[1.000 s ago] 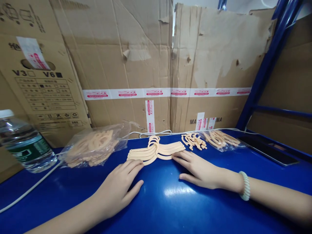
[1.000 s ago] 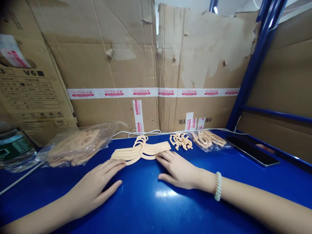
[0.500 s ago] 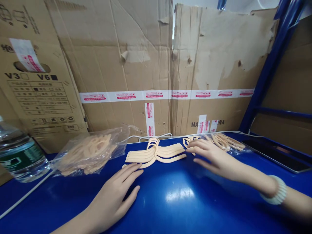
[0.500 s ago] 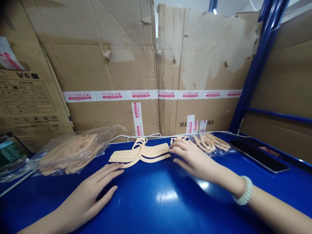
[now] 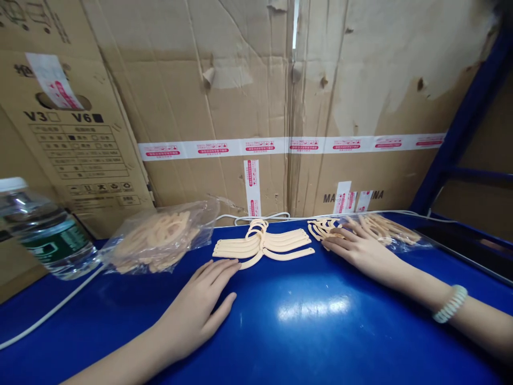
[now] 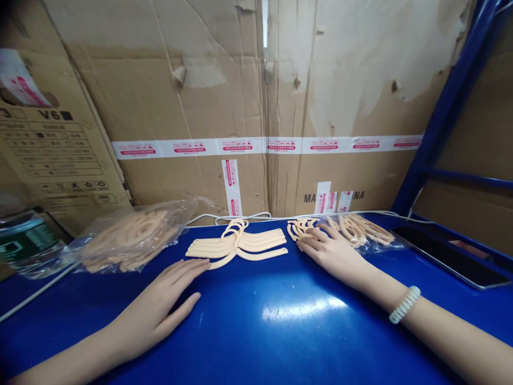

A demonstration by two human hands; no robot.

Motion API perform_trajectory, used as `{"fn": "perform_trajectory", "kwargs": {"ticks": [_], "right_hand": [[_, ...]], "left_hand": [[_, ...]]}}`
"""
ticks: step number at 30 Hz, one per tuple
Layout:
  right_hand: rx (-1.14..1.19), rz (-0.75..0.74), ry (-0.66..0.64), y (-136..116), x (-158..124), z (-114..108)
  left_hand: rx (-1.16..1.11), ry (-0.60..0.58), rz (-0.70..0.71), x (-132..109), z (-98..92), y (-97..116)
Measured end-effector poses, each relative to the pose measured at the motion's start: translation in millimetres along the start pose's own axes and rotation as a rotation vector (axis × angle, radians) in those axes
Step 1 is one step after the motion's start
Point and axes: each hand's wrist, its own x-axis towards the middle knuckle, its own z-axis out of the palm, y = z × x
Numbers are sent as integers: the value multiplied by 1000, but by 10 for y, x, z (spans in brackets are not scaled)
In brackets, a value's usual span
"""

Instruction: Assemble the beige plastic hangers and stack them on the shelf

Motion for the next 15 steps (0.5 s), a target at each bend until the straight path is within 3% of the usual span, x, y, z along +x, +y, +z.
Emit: {"fn": "perform_trajectory", "kwargs": {"ticks": [8, 15], "right_hand": [[-98, -203, 58, -120, 92, -165], [114, -205, 105, -180, 105, -201]], "left_hand": [[-178, 37, -11, 26, 44, 94], [-292, 22, -18, 11, 23, 112]]}}
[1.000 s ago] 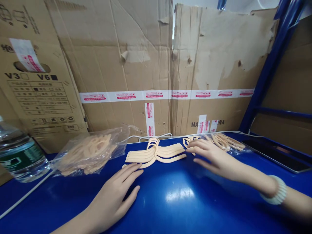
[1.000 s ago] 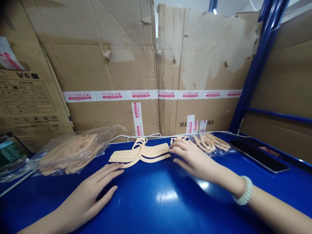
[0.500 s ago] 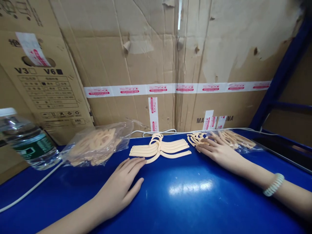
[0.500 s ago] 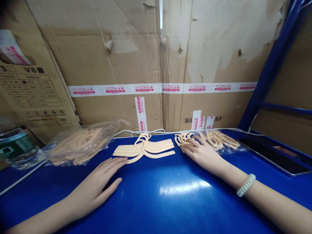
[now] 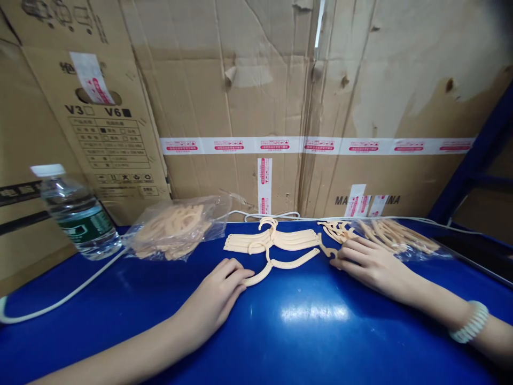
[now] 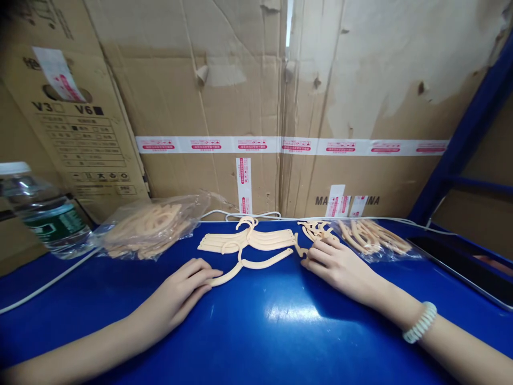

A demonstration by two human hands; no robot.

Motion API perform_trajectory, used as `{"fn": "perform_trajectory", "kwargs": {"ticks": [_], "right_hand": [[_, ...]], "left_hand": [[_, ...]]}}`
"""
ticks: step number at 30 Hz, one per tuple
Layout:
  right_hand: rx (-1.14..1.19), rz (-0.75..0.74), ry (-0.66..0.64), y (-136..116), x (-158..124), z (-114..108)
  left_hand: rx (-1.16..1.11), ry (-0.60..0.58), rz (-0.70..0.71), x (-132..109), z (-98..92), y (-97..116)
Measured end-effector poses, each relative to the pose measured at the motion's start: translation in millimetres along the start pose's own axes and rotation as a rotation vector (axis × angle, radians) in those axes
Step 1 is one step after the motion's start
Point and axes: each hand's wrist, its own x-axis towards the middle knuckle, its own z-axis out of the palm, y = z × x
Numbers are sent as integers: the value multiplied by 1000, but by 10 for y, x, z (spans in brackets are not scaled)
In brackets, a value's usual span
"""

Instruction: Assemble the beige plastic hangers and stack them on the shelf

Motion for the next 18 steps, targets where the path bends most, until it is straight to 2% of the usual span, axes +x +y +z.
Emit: {"fn": "perform_trajectory", "kwargs": {"ticks": [2, 4, 8, 10, 13, 16, 18], "right_hand": [[121, 77, 80, -5, -6, -3], [259, 228, 195, -22, -11, -13], [607, 726, 469, -98, 21, -71], [837, 928, 591, -140, 59, -111], [1179, 1066, 685, -193, 123, -159], [1465, 1120, 667, -242, 175, -175], [1568, 1156, 638, -282, 201, -164]], "left_hand": [[-14, 20, -1, -4, 3, 1], [-12, 43, 0, -7, 8, 1], [-18, 77, -5, -8, -1, 18], [-37, 94, -11, -4, -16, 36], [-59, 132, -24, 10, -39, 63], [-62, 177, -28, 24, -51, 79], [-54, 196, -23, 29, -53, 80]]}}
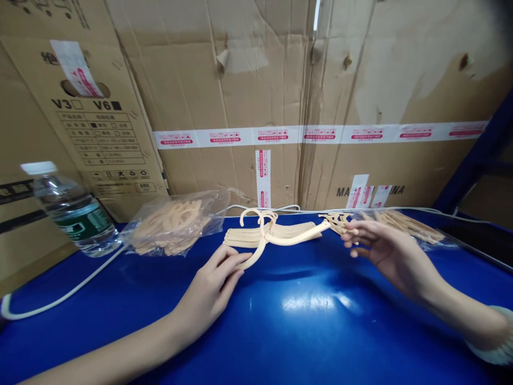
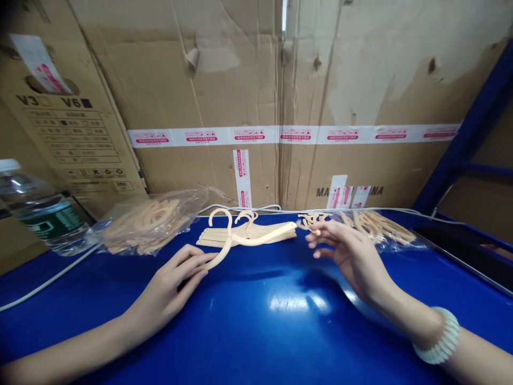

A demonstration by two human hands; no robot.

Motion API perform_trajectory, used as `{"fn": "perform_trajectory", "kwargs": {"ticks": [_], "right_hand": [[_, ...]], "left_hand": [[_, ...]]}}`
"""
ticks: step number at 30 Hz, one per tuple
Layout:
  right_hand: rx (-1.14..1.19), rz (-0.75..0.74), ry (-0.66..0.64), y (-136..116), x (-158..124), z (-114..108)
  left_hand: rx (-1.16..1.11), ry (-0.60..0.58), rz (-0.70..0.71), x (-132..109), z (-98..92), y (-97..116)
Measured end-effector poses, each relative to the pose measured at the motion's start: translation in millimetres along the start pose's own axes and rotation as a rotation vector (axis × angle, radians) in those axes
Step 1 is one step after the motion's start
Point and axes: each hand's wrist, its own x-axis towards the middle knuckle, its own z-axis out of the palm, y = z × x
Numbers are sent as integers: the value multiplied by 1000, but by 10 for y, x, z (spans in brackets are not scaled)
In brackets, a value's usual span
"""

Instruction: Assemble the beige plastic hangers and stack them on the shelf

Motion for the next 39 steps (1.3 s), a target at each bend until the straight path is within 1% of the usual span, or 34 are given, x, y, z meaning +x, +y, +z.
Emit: {"fn": "perform_trajectory", "kwargs": {"ticks": [3, 5, 9, 13, 16, 19, 22, 26, 29, 33, 39], "right_hand": [[-39, 74, 21, 54, -32, 56], [-62, 114, 12, 91, -51, 86], [29, 190, -17, 135, -67, 106], [97, 262, -66, 154, -54, 76], [104, 279, -109, 164, -42, 55], [94, 267, -135, 162, -39, 54], [14, 228, -190, 146, -38, 67], [-46, 213, -220, 130, -34, 81], [-9, 268, -231, 135, -31, 77], [30, 409, -256, 135, -33, 53], [53, 467, -355, 125, -50, 16]], "left_hand": [[1, -3, 18, 1, 4, -11], [0, -15, 36, -2, 7, -24], [14, -20, 55, -9, 15, -50], [16, -15, 62, -7, 15, -52], [12, -19, 62, -5, 9, -43], [15, -14, 58, -5, 1, -34], [19, -10, 61, -5, -5, -31], [24, -3, 63, -4, -2, -37], [17, -8, 63, -9, 3, -40], [16, -2, 64, -19, 8, -40], [27, 14, 81, -20, 11, -43]]}}
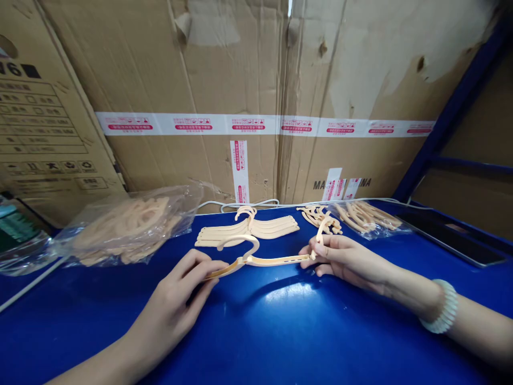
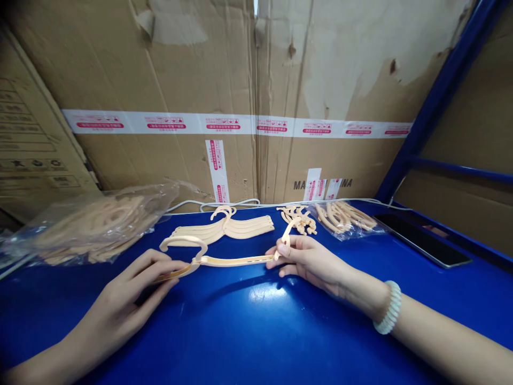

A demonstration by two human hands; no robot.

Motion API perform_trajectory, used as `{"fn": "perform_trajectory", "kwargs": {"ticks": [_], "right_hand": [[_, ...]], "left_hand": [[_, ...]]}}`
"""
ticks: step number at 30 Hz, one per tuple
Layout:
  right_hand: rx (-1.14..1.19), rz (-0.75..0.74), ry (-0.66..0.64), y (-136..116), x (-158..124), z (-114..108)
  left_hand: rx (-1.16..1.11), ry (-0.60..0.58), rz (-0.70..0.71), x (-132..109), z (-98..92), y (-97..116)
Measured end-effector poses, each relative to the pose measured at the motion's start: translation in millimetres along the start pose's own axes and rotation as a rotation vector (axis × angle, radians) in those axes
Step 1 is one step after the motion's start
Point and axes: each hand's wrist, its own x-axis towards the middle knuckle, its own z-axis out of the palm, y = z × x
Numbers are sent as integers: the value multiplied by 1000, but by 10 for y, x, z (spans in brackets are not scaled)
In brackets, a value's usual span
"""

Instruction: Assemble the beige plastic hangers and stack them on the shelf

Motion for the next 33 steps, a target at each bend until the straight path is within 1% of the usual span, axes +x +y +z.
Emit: {"fn": "perform_trajectory", "kwargs": {"ticks": [3, 8, 12, 19, 24, 30, 33], "right_hand": [[-10, 16, -3, 12, 2, -6], [-21, -13, -4, 12, 18, 27], [-63, -53, 35, 1, 17, 91], [-146, -156, 150, 24, 14, 138], [-173, -200, 212, 24, -8, 156], [-231, -266, 252, 10, -20, 155], [-244, -271, 272, 20, -16, 162]], "left_hand": [[0, -7, 1, 4, -3, 6], [9, 2, 8, 5, -5, 24], [8, 13, 25, 9, -2, 28], [-13, -43, 2, 0, -3, 28], [-18, -23, -2, -5, 6, 30], [-25, -17, -3, 2, 7, 52], [-35, -11, 10, -2, 13, 60]]}}
